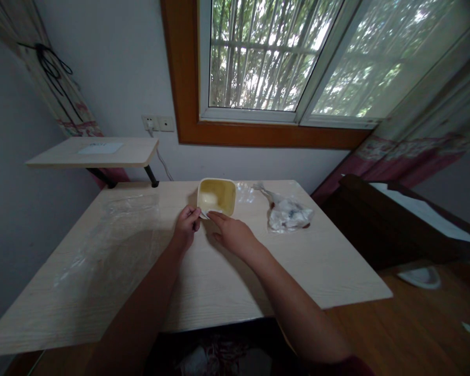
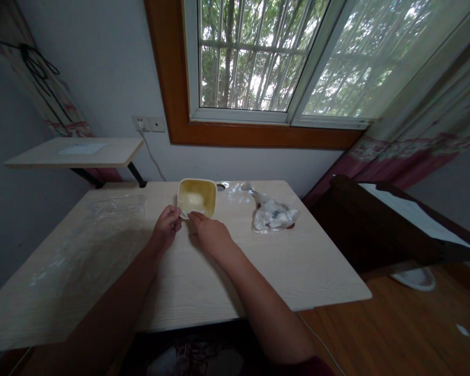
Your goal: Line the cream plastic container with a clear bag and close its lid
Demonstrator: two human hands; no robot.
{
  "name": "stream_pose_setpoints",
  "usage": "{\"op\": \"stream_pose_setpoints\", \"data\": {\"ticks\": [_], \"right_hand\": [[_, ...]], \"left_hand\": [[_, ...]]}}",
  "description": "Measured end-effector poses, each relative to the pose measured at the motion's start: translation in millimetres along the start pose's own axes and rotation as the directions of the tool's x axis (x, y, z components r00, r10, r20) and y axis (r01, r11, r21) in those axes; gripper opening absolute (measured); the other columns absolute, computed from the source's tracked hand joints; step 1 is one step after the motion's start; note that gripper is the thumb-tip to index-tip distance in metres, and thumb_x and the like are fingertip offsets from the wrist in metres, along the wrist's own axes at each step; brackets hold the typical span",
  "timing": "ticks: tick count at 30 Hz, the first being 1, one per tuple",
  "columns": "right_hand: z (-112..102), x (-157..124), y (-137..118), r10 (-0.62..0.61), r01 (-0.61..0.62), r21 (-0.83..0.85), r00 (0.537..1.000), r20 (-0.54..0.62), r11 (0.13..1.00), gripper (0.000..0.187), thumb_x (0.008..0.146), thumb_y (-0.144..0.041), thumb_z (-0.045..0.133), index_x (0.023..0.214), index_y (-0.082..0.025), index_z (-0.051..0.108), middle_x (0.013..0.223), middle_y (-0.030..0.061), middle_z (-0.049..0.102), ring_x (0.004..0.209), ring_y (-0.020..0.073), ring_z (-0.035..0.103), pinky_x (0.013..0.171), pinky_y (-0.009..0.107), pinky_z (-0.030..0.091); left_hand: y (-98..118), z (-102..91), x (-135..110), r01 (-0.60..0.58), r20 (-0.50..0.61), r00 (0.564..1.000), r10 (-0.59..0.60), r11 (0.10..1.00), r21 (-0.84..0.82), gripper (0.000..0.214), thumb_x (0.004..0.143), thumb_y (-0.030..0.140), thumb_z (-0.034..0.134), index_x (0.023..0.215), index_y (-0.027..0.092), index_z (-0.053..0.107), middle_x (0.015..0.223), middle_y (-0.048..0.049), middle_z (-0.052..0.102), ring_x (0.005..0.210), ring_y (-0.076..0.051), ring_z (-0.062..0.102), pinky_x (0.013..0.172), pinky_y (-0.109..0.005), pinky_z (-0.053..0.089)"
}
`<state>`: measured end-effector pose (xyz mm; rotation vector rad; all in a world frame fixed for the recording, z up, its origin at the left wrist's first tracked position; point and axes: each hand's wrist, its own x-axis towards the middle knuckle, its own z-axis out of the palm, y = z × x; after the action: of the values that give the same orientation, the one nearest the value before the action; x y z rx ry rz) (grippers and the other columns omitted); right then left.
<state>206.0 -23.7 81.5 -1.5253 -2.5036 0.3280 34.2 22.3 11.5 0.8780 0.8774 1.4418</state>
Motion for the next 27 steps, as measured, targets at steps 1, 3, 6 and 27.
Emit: {"op": "stream_pose_setpoints", "data": {"ticks": [1,3,6,27], "right_hand": [[-1.6,-0.8,2.3,0.023,-0.023,-0.019,1.0,0.006,1.0,0.063,0.091,-0.024,0.061,0.152,-0.025,0.045,0.155,0.0088,0.052,0.122,0.0275,0.067,0.1,0.042,0.056],[-5.3,-2.6,6.9,0.068,-0.068,-0.059,0.998,0.009,0.996,0.06,0.091,-0.023,0.059,0.15,-0.025,0.048,0.153,0.0086,0.055,0.118,0.0287,0.069,0.098,0.044,0.057],[-9.4,-4.2,9.9,0.089,-0.088,-0.085,0.996,0.005,0.992,0.055,0.093,-0.026,0.058,0.147,-0.023,0.052,0.149,0.0097,0.058,0.116,0.0298,0.069,0.096,0.045,0.056],[-2.9,3.9,20.3,0.034,-0.066,-0.269,0.992,-0.12,0.961,0.036,0.105,-0.025,0.043,0.134,-0.026,0.065,0.13,0.006,0.072,0.104,0.0222,0.065,0.086,0.03,0.051]], "left_hand": [[0.0,-0.1,0.1,-0.001,-0.001,1.0,0.001,1.0,-0.001,0.046,0.07,0.047,0.084,0.074,0.02,0.046,0.056,0.0092,0.042,0.041,-0.003,0.031,0.038,-0.019,0.019],[-0.3,-0.6,0.4,-0.004,-0.003,1.0,0.004,1.0,0.001,0.046,0.07,0.046,0.083,0.074,0.02,0.046,0.055,0.0096,0.041,0.041,-0.004,0.031,0.038,-0.019,0.019],[-0.7,-1.9,1.0,0.0,-0.005,1.0,0.0,1.0,0.007,0.045,0.071,0.046,0.082,0.074,0.02,0.045,0.054,0.0098,0.04,0.041,-0.004,0.03,0.038,-0.019,0.018],[-1.9,-15.5,15.8,-0.267,-0.098,0.95,0.296,0.935,0.235,0.042,0.075,0.044,0.08,0.102,0.02,0.061,0.091,-0.0035,0.065,0.078,-0.014,0.062,0.067,-0.024,0.049]]}}
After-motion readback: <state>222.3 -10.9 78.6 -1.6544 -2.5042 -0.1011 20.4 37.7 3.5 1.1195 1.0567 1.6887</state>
